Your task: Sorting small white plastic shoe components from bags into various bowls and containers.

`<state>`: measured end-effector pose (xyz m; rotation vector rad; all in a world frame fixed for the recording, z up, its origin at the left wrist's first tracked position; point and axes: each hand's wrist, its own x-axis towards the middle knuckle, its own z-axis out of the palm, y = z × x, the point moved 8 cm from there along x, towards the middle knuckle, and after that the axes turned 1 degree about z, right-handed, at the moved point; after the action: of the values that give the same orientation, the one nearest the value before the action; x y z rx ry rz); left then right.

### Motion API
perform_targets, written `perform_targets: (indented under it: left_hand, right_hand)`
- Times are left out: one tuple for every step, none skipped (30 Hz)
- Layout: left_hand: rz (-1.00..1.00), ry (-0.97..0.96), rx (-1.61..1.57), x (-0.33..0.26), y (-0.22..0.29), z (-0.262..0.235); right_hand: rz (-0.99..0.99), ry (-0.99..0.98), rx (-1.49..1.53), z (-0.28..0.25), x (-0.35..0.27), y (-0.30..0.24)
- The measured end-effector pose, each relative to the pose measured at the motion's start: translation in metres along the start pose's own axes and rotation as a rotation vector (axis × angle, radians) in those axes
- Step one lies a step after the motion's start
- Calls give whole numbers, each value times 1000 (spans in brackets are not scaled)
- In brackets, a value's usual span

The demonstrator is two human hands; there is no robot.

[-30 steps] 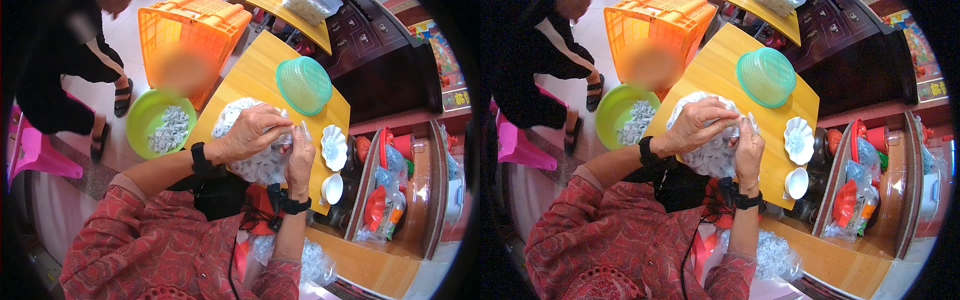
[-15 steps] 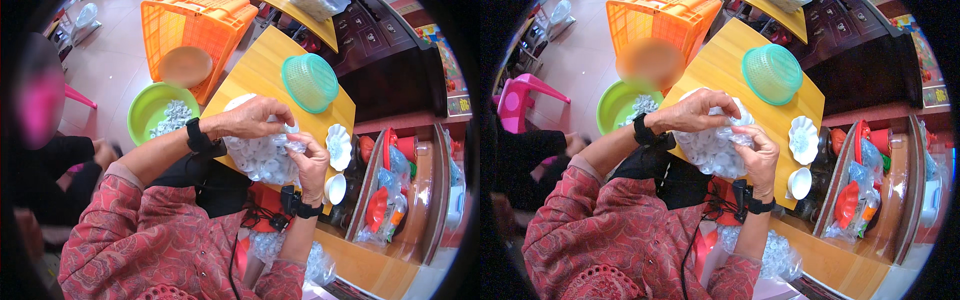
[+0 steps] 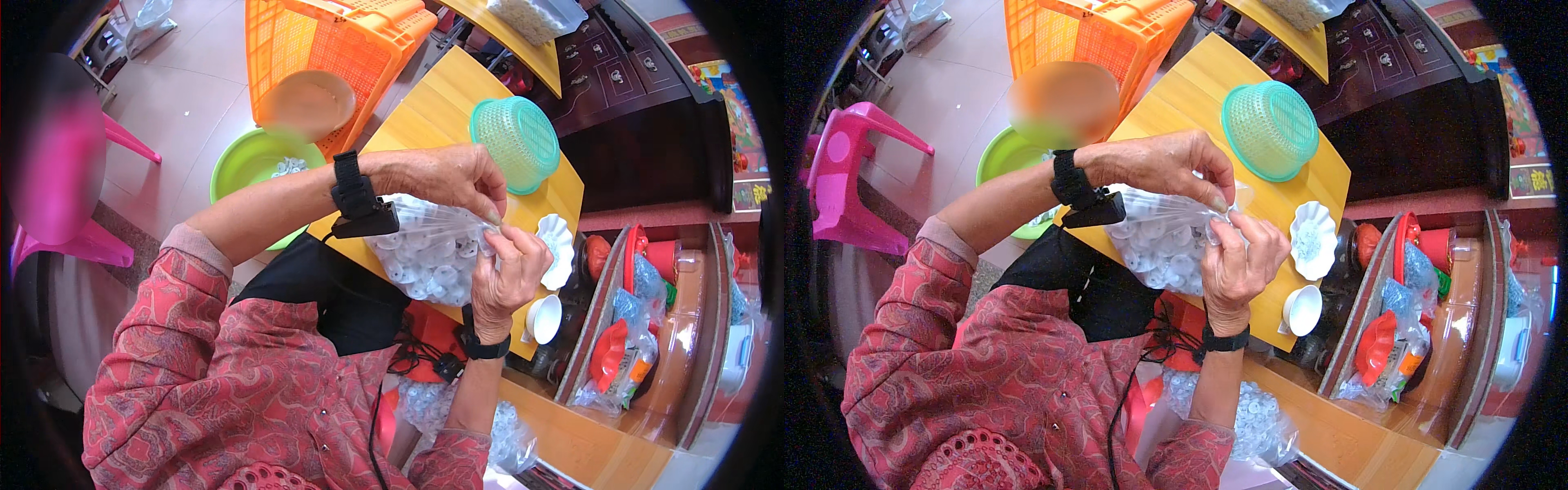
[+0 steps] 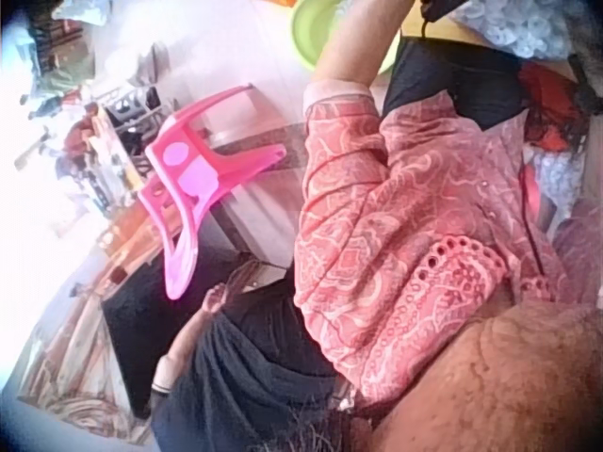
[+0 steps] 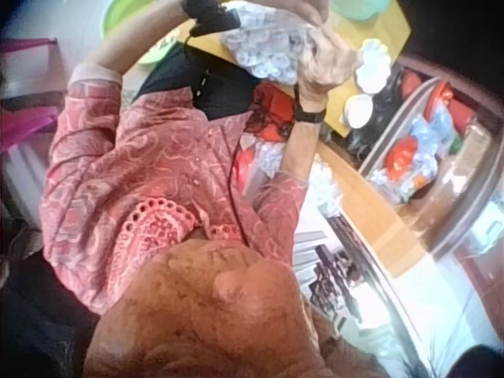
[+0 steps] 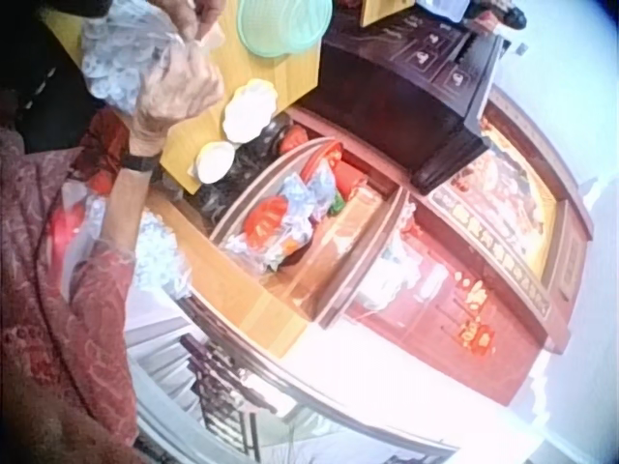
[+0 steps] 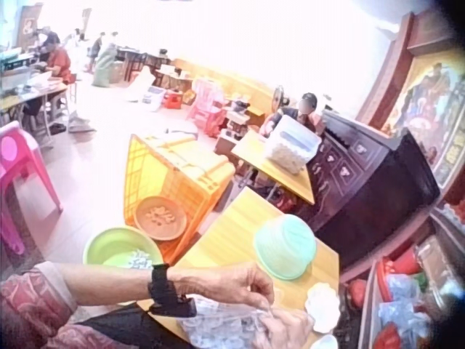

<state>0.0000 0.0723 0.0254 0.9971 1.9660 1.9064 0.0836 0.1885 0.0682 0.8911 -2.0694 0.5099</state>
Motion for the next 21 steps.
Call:
perform_targets:
  left_hand:
    - [2, -3, -2, 0, 5, 1]
    - [65, 61, 86, -1, 15, -3]
    - [125, 129, 176, -4, 26, -7]
    - [123, 130, 177, -5, 24, -8]
    - [151, 182, 277, -7, 22, -12]
    - [180, 236, 378, -9, 19, -17]
    - [180, 237, 379, -12, 11, -24]
    - [150, 271, 499, -19, -1, -34]
    - [119, 303, 619, -27, -11, -41]
    - [121, 301, 618, -34, -17, -40]
    - [127, 301, 699, -41, -21, -37]
    - [130, 300, 777, -45, -22, -33]
    - [130, 303, 788, -46, -21, -30]
    - [128, 301, 785, -46, -22, -28]
    - [158, 304, 842, -45, -20, -27]
    - [188, 308, 899, -45, -19, -26]
    - [190, 307, 900, -44, -19, -27]
    - [192, 306, 914, -43, -20, -28]
    - [195, 306, 928, -43, -20, -28]
    - [197, 306, 930, -44, -21, -27]
    - [235, 357, 908, -45, -16, -28]
  right_hand:
    - [1, -1, -4, -2, 1, -2]
    - [39, 14, 23, -6, 3, -1]
    - [76, 29, 56, -8, 4, 0]
    - [76, 29, 57, -9, 0, 1]
    - [135, -17, 100, -9, -7, 7]
    - [191, -61, 143, -8, -15, 12]
    - [190, -61, 144, -12, -26, 13]
    - [270, -112, 192, -11, -41, 19]
    - [352, -163, 239, -9, -55, 24]
    - [353, -162, 236, -11, -64, 23]
    - [396, -181, 267, -9, -74, 23]
    - [442, -202, 299, -7, -80, 23]
    - [480, -202, 317, -9, -81, 25]
    - [483, -204, 317, -9, -83, 25]
    - [472, -204, 312, -10, -83, 24]
    - [460, -204, 307, -10, -83, 24]
    - [459, -201, 307, -10, -81, 25]
    - [433, -237, 280, -8, -78, 24]
    - [406, -272, 253, -7, -75, 23]
    - [404, -270, 253, -9, -71, 23]
    - [381, -301, 250, -9, -67, 22]
